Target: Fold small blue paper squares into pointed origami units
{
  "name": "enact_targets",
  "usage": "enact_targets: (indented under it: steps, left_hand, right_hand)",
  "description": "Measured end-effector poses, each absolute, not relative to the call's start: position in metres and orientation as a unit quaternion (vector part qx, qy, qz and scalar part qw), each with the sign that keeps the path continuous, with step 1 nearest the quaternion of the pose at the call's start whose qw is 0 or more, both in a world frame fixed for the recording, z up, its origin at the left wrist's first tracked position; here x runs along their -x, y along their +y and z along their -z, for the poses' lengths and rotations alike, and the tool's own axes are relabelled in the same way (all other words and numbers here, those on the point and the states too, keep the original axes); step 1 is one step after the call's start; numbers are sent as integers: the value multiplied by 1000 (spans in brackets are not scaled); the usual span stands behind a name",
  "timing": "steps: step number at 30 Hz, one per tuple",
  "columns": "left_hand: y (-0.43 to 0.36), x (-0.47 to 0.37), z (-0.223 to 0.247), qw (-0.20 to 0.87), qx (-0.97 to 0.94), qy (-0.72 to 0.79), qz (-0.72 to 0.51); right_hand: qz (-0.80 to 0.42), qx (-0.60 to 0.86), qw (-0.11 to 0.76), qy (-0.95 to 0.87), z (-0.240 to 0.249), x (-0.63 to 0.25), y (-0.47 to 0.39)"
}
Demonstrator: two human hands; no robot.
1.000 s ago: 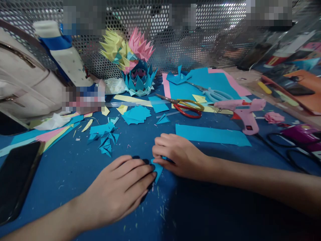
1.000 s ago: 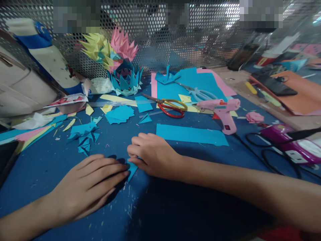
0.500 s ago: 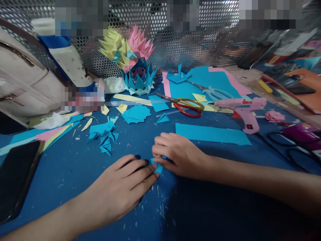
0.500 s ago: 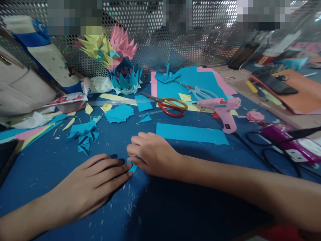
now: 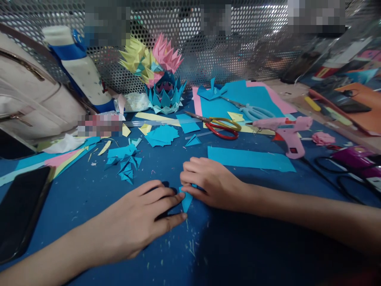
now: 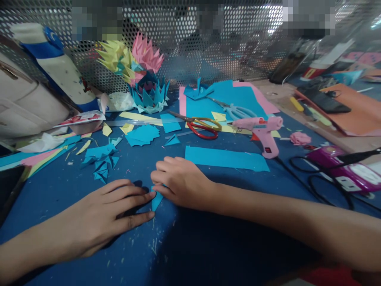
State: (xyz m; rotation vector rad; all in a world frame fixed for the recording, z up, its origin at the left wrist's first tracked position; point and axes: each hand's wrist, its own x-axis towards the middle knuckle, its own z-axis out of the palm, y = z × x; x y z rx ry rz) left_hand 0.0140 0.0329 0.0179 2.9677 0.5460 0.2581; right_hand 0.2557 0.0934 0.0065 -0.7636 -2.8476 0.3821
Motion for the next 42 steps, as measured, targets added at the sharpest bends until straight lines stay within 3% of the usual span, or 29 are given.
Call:
enact_targets:
  steps: [5,19,24,28,31,33,42]
  left_hand:
    - [31,-13,-9,50,-973,181,-134]
    - [28,-15,-12,59,-972,205,-101]
    - [27,-15,-13,64,-969,214,-107]
    - [27,-15,-15,68,-967,218,-109]
    - [26,-15,-15,68,-968,220,-104]
    - [26,-15,-15,70,-968,221,-101]
    - [29,-15,-16,89,-968,214,-99]
  right_hand:
    - [-131,254,87,-954,-8,-256,93]
    - [-142,275,123,-943,-6,-255,91]
    - [-39,166,189,-967,-7,-266,88]
    - [-33,48,136,-989,-9,-279,94]
    - [-53,29,153,-986,-11,-285,106]
    - [-72,24,159,-984,-15,-289,114]
    - [-112,63,38,-991,-38,-304,129]
